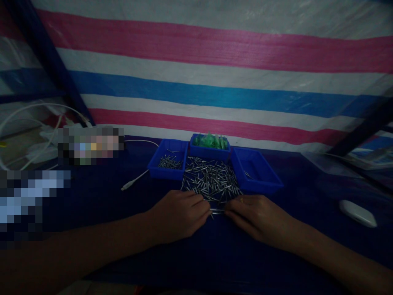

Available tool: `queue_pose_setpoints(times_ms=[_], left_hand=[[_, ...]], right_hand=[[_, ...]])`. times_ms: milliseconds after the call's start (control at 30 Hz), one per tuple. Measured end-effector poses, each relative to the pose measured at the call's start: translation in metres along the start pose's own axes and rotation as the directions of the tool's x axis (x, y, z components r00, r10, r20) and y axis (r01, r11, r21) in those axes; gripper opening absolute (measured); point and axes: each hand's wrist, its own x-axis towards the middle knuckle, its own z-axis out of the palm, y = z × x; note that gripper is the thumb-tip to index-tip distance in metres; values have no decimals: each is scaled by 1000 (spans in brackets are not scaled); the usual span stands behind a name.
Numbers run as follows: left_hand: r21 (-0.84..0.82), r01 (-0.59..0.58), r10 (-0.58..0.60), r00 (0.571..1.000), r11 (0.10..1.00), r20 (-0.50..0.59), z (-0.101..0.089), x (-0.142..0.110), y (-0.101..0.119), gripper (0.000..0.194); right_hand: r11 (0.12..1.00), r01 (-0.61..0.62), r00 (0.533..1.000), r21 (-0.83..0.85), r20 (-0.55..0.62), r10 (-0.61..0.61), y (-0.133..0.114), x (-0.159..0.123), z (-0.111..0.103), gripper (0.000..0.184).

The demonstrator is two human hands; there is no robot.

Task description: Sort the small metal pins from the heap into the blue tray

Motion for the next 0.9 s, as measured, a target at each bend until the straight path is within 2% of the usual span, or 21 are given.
queue_pose_setpoints(times_ms=[100,200,333,400,500,567,633,700,767,833,900], left_hand=[[-4,-28,27,998,1000,-62,-2,1,1,23],[-6,-29,28,996,1000,-79,-2,1,1,22],[-2,7,-7,999,1000,-51,-2,0,1,20],[9,6,-6,1000,1000,-29,-1,0,1,20],[33,-16,15,1000,999,4,0,-2,0,20],[45,-27,26,999,999,22,1,-4,0,18],[50,-39,38,999,998,32,3,-5,-1,17],[59,-48,45,998,997,49,3,-6,-1,16],[69,-36,31,997,997,73,3,-5,-1,15],[75,0,-8,994,997,105,2,-5,0,12],[81,38,-49,990,996,129,1,-4,0,13]], right_hand=[[1000,22,999,12,24,-22,-1,0,1,25],[999,30,999,-15,12,-30,-1,-1,-2,26],[995,-18,996,-94,-91,9,5,-4,-18,26],[983,-98,980,-156,-186,68,15,-6,-29,25],[889,-336,916,-310,-326,233,33,-9,-41,25],[788,-475,866,-391,-367,339,45,-10,-44,25],[721,-536,840,-439,-363,404,52,-10,-43,24],[711,-545,837,-446,-349,423,53,-9,-40,25],[758,-509,853,-408,-357,381,48,-7,-38,27],[844,-415,884,-340,-371,285,38,-5,-36,27],[928,-271,925,-257,-335,177,26,-4,-33,26]])
